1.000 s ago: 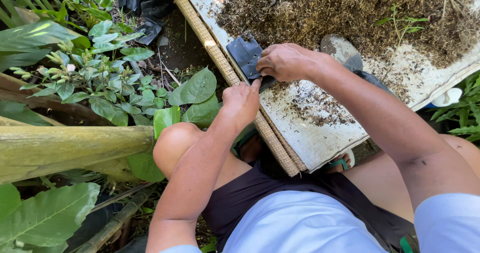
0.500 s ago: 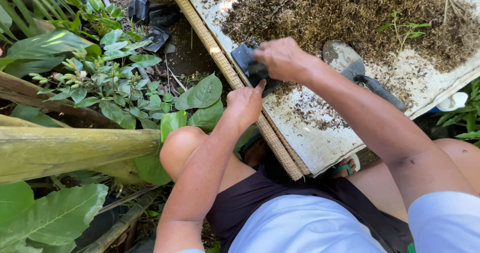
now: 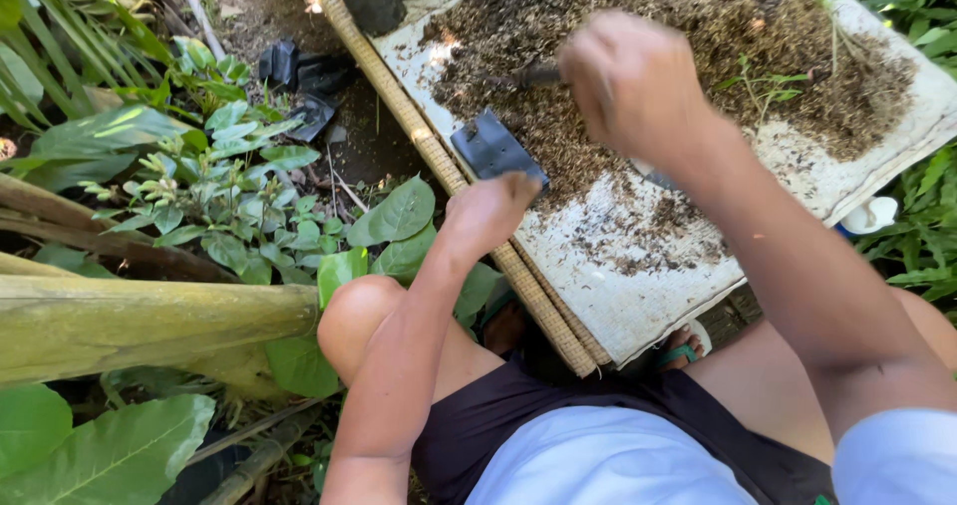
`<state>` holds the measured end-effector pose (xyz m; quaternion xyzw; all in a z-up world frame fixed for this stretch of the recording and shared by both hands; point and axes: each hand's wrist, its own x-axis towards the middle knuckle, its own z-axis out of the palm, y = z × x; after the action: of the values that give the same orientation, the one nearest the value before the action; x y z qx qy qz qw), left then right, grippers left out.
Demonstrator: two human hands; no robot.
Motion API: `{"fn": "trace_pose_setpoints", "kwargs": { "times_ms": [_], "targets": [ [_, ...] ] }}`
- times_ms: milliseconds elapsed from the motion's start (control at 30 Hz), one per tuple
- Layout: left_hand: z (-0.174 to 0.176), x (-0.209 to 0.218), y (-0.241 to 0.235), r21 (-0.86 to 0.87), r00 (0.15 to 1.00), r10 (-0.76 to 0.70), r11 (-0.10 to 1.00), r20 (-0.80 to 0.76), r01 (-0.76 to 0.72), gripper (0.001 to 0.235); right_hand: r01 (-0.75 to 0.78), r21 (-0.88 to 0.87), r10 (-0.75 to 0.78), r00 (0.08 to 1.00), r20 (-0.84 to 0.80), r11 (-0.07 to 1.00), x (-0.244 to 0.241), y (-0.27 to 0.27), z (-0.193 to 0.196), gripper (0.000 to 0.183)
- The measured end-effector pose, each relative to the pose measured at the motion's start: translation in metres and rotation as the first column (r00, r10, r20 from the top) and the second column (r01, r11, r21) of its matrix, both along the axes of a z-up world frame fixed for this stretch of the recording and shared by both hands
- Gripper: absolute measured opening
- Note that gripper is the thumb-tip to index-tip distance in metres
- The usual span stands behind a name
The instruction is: The person plants a small seedling into a black plastic nursery bag using a hand trowel to add soil. They carefully position the seedling, fill the bag with soil, and pat it down before moving the finished bag aside.
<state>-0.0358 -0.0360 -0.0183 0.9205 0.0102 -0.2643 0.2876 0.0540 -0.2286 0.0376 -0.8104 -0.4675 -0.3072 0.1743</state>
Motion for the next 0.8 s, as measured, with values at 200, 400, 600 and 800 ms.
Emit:
{"fn": "trace_pose_setpoints", "kwargs": {
  "times_ms": [200, 400, 600, 800],
  "targets": [
    [0.018, -0.005, -0.035, -0.672, 0.885, 0.465, 0.657, 0.004, -0.341, 0.080, -0.112, -0.164, 0.119, 0.992, 0.035, 0.980, -0.074, -0.051, -0.120, 0.014],
    [-0.041, 0.018, -0.057, -0.818, 0.900, 0.393, 0.570, 0.189, -0.078, 0.023, -0.019, 0.204, 0.064, 0.974, -0.217, 0.979, -0.069, -0.092, -0.166, 0.035],
    [-0.047, 0.015, -0.102, -0.834, 0.915, 0.325, 0.551, 0.237, 0.021, 0.022, 0.219, 0.470, 0.091, 0.830, -0.551, 0.855, -0.064, -0.116, -0.127, 0.022],
    [0.003, 0.000, -0.130, -0.826, 0.936, 0.338, 0.553, 0.101, -0.110, 0.031, 0.261, 0.518, 0.126, 0.792, -0.598, 0.815, -0.062, -0.137, -0.127, 0.007]
  ]
}}
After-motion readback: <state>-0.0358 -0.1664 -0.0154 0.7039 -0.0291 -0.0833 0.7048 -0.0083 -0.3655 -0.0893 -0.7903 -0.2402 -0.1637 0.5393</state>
